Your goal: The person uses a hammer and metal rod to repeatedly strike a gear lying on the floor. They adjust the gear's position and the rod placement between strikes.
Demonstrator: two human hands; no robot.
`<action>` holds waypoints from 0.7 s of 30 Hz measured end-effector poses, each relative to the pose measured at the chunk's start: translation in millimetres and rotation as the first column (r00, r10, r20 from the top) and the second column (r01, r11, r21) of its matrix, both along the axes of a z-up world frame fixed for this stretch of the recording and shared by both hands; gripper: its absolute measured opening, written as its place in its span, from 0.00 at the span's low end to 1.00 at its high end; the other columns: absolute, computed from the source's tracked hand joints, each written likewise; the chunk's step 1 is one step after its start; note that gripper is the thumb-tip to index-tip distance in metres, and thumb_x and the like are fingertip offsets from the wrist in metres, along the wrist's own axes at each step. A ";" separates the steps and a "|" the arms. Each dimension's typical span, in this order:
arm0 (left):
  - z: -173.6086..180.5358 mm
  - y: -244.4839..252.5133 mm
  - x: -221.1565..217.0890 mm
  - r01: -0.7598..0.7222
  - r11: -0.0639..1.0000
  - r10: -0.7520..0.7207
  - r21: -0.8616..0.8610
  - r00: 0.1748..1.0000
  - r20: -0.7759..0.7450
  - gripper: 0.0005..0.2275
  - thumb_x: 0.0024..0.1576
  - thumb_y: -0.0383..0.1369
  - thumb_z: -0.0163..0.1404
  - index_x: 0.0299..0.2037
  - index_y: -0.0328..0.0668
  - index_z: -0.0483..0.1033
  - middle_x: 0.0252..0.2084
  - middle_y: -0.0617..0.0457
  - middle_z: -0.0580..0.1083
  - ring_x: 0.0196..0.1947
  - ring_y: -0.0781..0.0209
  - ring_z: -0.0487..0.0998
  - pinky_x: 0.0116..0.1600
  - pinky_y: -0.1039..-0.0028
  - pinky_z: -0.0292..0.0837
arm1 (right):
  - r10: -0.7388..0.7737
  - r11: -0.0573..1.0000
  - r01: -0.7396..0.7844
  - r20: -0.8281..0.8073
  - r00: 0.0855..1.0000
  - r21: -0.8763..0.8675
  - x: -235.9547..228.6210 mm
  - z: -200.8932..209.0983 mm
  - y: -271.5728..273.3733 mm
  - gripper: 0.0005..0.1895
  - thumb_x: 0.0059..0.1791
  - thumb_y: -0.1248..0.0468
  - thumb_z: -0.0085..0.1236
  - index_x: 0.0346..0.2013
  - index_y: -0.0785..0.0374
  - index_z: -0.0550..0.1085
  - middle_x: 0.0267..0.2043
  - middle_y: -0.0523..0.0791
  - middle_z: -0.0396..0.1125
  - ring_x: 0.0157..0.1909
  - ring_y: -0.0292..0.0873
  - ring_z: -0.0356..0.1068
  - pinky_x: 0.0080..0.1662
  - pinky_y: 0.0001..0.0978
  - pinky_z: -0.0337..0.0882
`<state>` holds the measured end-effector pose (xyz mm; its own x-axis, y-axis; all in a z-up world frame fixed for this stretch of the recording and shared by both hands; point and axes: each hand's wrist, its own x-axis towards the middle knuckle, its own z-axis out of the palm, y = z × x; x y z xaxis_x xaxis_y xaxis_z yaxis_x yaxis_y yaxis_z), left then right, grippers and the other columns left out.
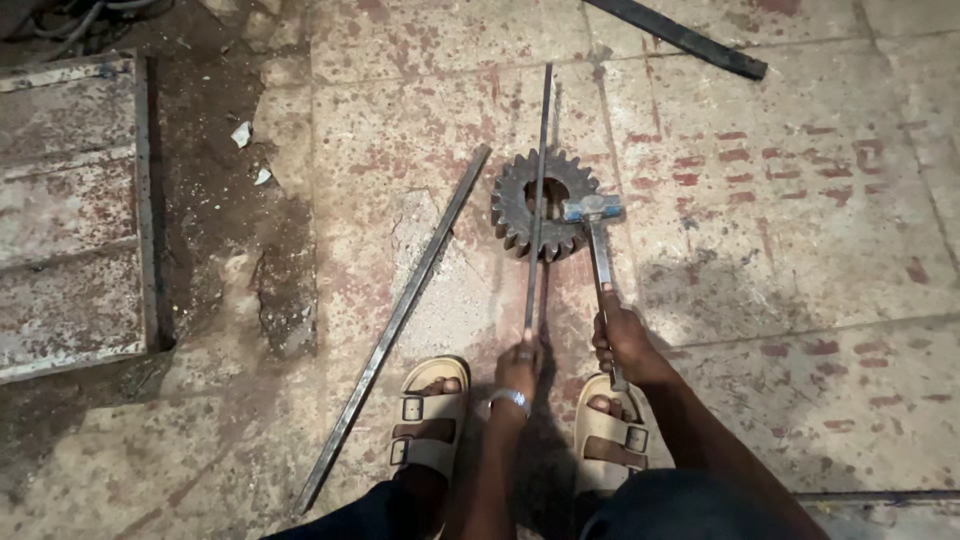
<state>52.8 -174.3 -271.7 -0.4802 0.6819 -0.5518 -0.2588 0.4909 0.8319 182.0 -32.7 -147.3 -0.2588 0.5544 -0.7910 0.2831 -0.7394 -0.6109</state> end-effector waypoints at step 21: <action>36.8 -27.2 35.0 -0.095 0.940 -0.133 -0.327 0.782 -0.609 0.14 0.62 0.42 0.47 0.35 0.39 0.77 0.27 0.30 0.76 0.31 0.28 0.78 0.37 0.44 0.74 | 0.069 0.334 -0.522 0.532 0.844 0.785 -26.3 43.5 11.1 0.21 0.55 0.52 0.54 0.36 0.71 0.70 0.25 0.61 0.68 0.32 0.67 0.71 0.32 0.54 0.67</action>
<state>87.8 -201.5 -234.9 -0.7801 0.5320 -0.3292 0.2636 0.7568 0.5982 155.8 -21.6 -103.8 -0.4102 0.9108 0.0459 0.7000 0.3467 -0.6243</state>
